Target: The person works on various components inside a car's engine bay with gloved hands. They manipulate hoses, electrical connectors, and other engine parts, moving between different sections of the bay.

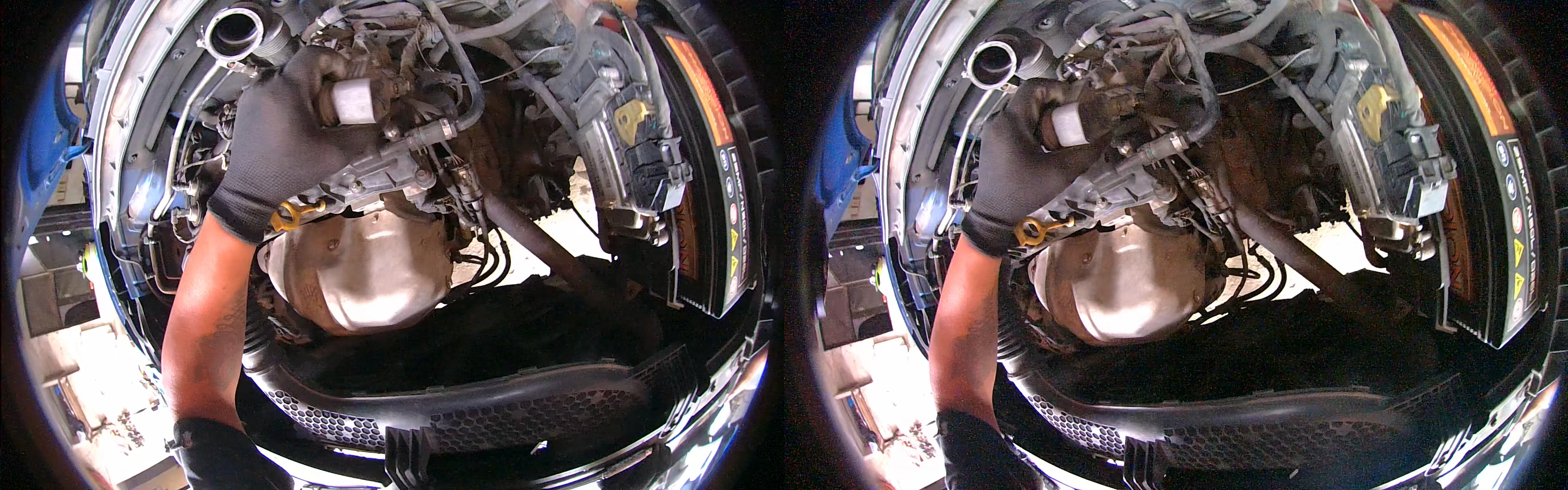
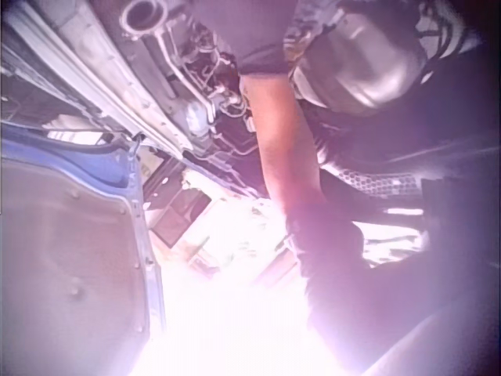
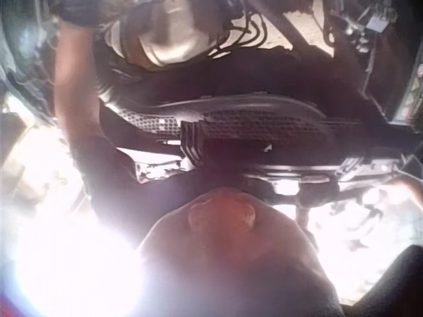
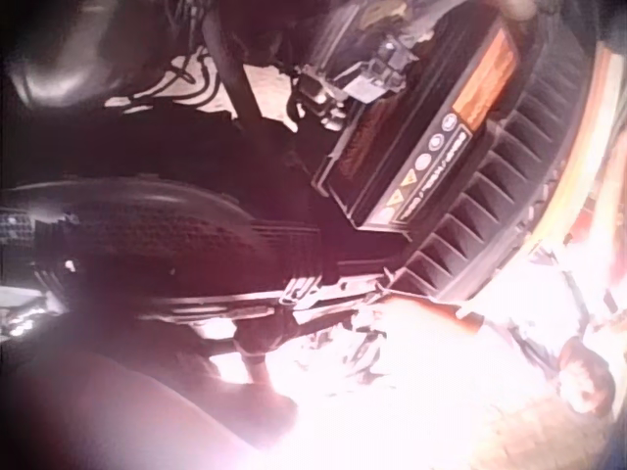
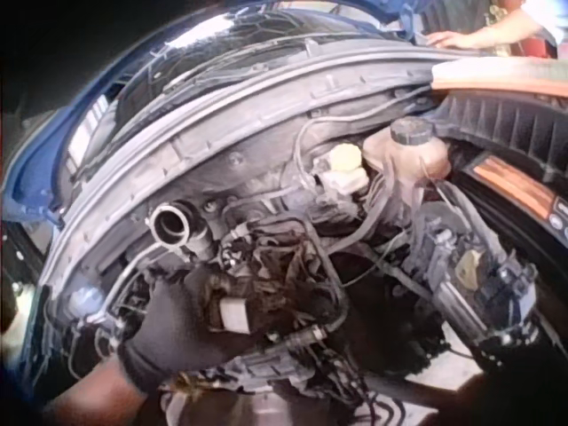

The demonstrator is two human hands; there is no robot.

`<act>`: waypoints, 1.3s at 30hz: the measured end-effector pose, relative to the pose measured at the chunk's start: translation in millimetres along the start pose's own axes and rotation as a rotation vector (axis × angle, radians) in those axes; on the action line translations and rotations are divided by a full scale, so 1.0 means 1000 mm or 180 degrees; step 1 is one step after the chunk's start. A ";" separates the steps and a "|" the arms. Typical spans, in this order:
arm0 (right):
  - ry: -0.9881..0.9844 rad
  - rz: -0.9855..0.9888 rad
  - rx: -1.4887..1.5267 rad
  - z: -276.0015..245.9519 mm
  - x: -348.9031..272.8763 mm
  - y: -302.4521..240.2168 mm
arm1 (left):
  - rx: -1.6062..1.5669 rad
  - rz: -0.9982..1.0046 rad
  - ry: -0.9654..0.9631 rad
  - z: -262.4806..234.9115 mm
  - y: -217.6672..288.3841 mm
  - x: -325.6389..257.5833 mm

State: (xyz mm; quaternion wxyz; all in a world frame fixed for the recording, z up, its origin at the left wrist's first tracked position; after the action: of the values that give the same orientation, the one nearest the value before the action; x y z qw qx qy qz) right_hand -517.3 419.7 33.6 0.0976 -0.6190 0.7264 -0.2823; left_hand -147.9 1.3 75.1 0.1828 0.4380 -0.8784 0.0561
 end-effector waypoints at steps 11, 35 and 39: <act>0.0006 0.0069 -0.0043 0.007 0.000 0.008 | -0.1521 -0.1253 -0.0533 0.021 -0.017 -0.010; 0.0006 0.0104 -0.0165 0.006 -0.012 0.016 | -0.0750 -0.0554 -0.0166 0.033 -0.034 -0.021; 0.0116 -0.0054 -0.0186 -0.006 -0.024 0.017 | -0.0235 -0.1014 -0.0547 0.023 -0.031 -0.021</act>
State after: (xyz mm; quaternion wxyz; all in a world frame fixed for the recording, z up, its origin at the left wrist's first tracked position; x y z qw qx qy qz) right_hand -529.6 445.1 24.2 0.0637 -0.6224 0.7307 -0.2730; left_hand -117.8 -8.0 43.5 0.1296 0.5677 -0.8118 -0.0435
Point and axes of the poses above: each hand's wrist, its own x-axis towards the middle knuckle, its own z-axis out of the palm, y = z × x, the point moved 2 cm from there along x, towards the middle knuckle, and after that the axes turned 10 degrees about x, right-handed, at the moved point
